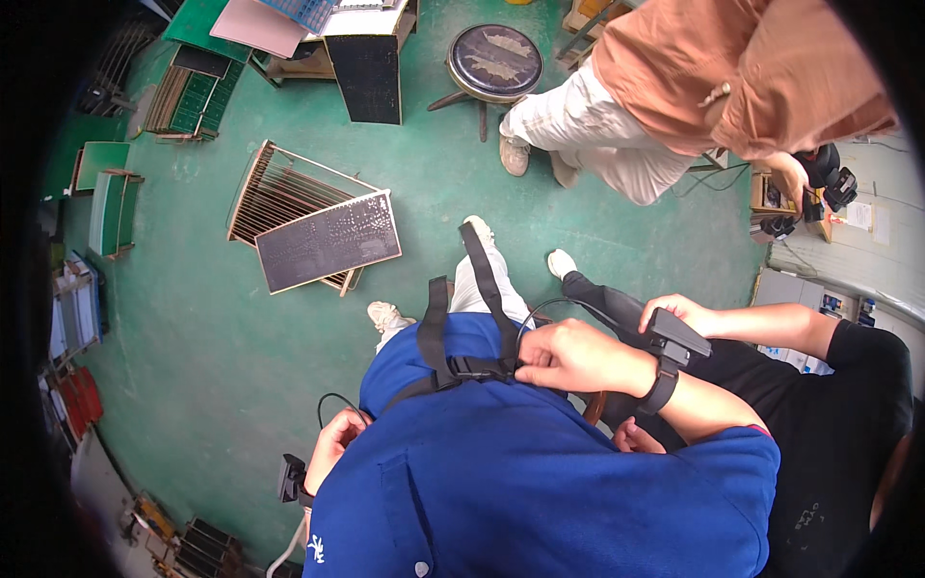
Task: Inspecting a black metal mesh plate from a rack and adjusting a safety harness.
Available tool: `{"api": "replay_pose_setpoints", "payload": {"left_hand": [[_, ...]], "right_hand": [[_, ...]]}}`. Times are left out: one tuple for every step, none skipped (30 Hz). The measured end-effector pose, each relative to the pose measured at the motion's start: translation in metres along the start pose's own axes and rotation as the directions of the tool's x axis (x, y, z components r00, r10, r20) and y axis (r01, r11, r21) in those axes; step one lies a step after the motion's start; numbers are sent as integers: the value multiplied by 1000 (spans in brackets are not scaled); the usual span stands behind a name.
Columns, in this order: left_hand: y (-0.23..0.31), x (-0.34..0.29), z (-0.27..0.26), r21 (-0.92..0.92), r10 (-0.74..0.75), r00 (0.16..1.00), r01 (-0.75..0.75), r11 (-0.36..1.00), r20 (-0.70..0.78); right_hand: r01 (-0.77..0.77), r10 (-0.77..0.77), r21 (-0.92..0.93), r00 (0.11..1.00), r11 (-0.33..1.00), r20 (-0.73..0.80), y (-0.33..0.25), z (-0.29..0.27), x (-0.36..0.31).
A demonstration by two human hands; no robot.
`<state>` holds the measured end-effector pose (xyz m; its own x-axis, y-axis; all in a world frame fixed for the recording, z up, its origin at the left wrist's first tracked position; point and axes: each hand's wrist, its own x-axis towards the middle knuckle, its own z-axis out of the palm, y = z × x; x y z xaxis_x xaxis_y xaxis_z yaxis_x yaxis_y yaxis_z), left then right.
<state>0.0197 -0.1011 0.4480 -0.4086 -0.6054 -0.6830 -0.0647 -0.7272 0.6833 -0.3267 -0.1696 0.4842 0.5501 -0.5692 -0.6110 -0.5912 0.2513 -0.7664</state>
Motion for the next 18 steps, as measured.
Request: {"api": "replay_pose_setpoints", "payload": {"left_hand": [[1, 0, 0, 3, 10, 1000, -10, 1000, 4], [1, 0, 0, 7, 21, 1000, -21, 1000, 5], [2, -1, 0, 6, 27, 1000, -27, 1000, -8], [1, -3, 1, 14, 35, 999, -35, 999, -4], [1, -5, 2, 21, 44, 999, -44, 999, -5], [2, -7, 3, 17, 52, 997, -51, 999, -49], [5, -3, 1, 95, 98, 995, -98, 991, 10], [11, 0, -2, 170, 134, 989, -143, 975, 67], [18, 6, -10, 182, 95, 991, -112, 977, 99], [27, 4, -16, 183, 59, 993, -77, 980, 106], [33, 5, -27, 164, 78, 993, -91, 982, 86], [35, 4, -34, 144, 93, 993, -103, 984, 76], [40, 3, -40, 160, 95, 994, -102, 982, 49], [42, -2, -43, 176, 96, 995, -100, 979, 28], [39, -4, -47, 287, 97, 994, -109, 952, 54], [36, -4, -48, 277, 104, 993, -114, 954, 50], [34, -4, -49, 386, 114, 991, -132, 913, 70], [34, -2, -49, 493, 118, 988, -154, 856, 105]], "right_hand": [[-74, 74, 4, 997, 997, -24, 1, -1, 0], [-145, 145, 10, 988, 989, -47, 2, -1, 0], [-85, 87, 44, 995, 995, -54, 8, 1, 3], [-71, 72, 36, 996, 997, -44, 6, -1, 2], [-85, 85, 39, 996, 996, 10, 3, -6, 2], [-88, 85, 35, 993, 995, 78, -2, -9, 6], [-78, 78, -5, 989, 997, 129, -1, -11, 9], [-96, 96, -3, 986, 995, 137, -8, -13, 7], [-68, 73, -69, 995, 995, 75, -8, -11, 4], [23, -24, -213, 1000, 977, 0, -10, -10, 3], [30, -39, -297, 999, 955, -23, -11, -12, 2], [86, -118, -402, 992, 912, -54, -5, -11, 2], [53, -99, -456, 992, 888, -78, -7, -11, 3], [16, -82, -508, 991, 861, -108, -10, -11, 4], [22, -85, -518, 992, 855, -98, -8, -12, 8], [-171, 153, -180, 982, 969, -108, -5, -14, 11], [-366, 378, 175, 925, 914, -38, -3, -15, 13], [-402, 452, 465, 892, 788, 5, -19, -17, 13]]}}
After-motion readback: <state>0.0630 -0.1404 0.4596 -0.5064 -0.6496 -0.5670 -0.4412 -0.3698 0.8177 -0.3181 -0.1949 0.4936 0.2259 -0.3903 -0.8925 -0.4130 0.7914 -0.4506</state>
